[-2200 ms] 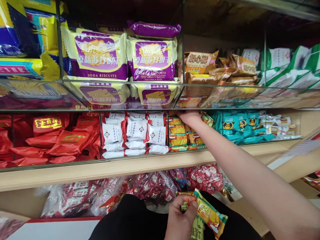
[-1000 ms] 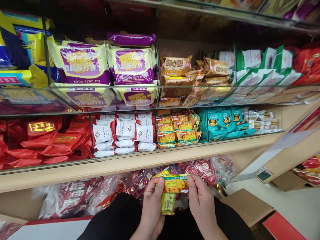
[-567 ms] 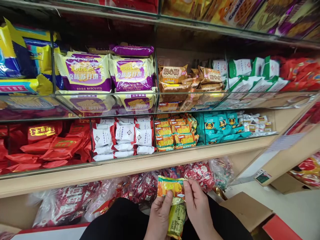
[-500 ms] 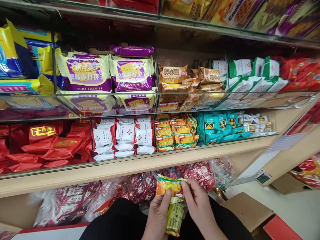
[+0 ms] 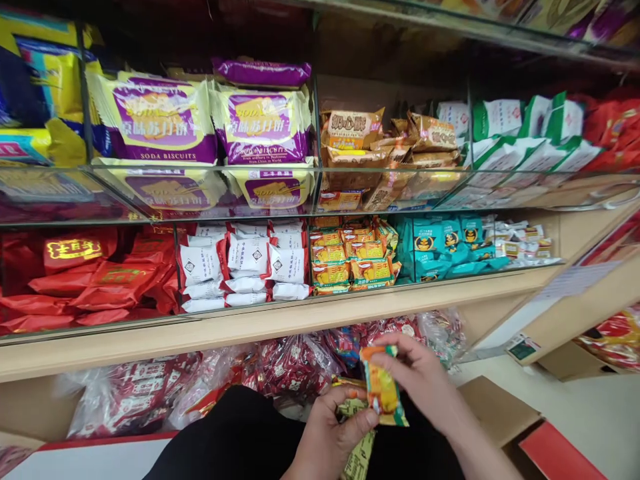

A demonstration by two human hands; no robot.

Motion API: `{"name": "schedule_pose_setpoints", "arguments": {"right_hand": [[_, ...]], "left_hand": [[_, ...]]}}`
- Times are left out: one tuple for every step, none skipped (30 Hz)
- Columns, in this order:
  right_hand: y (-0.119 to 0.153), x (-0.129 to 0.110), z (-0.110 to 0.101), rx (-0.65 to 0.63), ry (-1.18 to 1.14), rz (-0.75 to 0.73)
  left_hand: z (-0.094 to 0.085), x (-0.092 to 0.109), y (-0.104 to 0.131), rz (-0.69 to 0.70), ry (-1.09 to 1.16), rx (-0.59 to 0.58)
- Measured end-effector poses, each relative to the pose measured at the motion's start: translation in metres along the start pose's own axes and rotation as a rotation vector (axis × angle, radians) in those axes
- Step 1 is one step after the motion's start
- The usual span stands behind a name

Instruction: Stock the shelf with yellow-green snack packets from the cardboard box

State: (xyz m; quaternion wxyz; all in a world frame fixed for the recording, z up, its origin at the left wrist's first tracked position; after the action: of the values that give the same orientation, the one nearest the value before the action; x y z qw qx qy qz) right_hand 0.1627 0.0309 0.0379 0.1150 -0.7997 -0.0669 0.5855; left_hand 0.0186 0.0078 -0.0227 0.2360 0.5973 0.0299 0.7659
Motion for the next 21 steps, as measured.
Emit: {"name": "schedule_pose_setpoints", "arguments": {"right_hand": [[-0.001,0.002,-0.009,0.061,-0.072,0.036],[-0.002,0.003,-0.015,0.089,-0.142,0.061],[-0.001,0.003,-0.018,0.074,-0.202,0.077],[-0.001,0.003,-0.018,0.025,-0.239,0.087],[0.000,0.002,-0.016,-0.046,-0.253,0.086],[0.001,0.000,-0.014,-0.115,-0.249,0.081],[-0.001,-0.002,-0.013,-0.155,-0.236,0.070],[-0.006,-0.005,-0.014,-0.157,-0.227,0.047],[-0.015,-0.010,-0.017,-0.117,-0.229,0.004],[-0.027,-0.016,-0.022,-0.041,-0.240,-0.062],[-0.043,-0.025,-0.028,0.058,-0.243,-0.151],[-0.059,-0.035,-0.035,0.172,-0.219,-0.259],[-0.075,-0.046,-0.040,0.287,-0.152,-0.376],[-0.089,-0.058,-0.044,0.397,-0.035,-0.489],[-0.102,-0.069,-0.045,0.495,0.120,-0.581],[-0.113,-0.078,-0.044,0.575,0.292,-0.639],[-0.123,-0.084,-0.040,0.631,0.451,-0.658],[-0.132,-0.086,-0.035,0.661,0.577,-0.642],[-0.140,-0.086,-0.031,0.674,0.668,-0.608],[-0.146,-0.085,-0.028,0.684,0.730,-0.573],[-0.150,-0.082,-0.025,0.687,0.775,-0.540]], "left_hand": [[-0.001,0.000,0.000,-0.033,0.042,0.016],[-0.001,-0.001,0.001,-0.081,0.079,0.022],[-0.001,-0.001,0.002,-0.132,0.110,0.016],[-0.002,0.000,0.003,-0.156,0.141,0.035],[-0.003,0.002,0.003,-0.174,0.161,0.045],[-0.004,0.004,0.004,-0.175,0.174,0.061],[-0.006,0.006,0.005,-0.165,0.180,0.075],[-0.007,0.008,0.005,-0.151,0.179,0.081],[-0.008,0.010,0.005,-0.132,0.177,0.088],[-0.008,0.012,0.005,-0.112,0.175,0.093],[-0.009,0.013,0.004,-0.094,0.174,0.099],[-0.009,0.014,0.004,-0.078,0.173,0.106],[-0.010,0.014,0.003,-0.063,0.168,0.115],[-0.010,0.014,0.002,-0.053,0.156,0.124],[-0.009,0.013,0.001,-0.051,0.137,0.128],[-0.009,0.010,0.001,-0.057,0.115,0.127],[-0.008,0.007,0.000,-0.064,0.094,0.123],[-0.007,0.004,0.000,-0.070,0.073,0.114],[-0.007,0.000,0.000,-0.072,0.050,0.103],[-0.006,-0.003,0.000,-0.070,0.024,0.091],[-0.006,-0.006,0.001,-0.065,-0.005,0.081]]}}
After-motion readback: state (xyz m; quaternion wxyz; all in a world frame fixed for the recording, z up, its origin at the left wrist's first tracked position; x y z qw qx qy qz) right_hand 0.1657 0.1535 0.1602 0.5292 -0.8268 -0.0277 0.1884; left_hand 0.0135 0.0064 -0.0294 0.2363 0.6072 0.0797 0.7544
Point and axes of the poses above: each hand's wrist, its own y-axis away from the middle knuckle, its own z-axis out of the palm, x = y × z, the point moved 6 cm from there along -y, towards the middle knuckle, and after that the axes turned 14 degrees about -z, right-handed, at the moved point
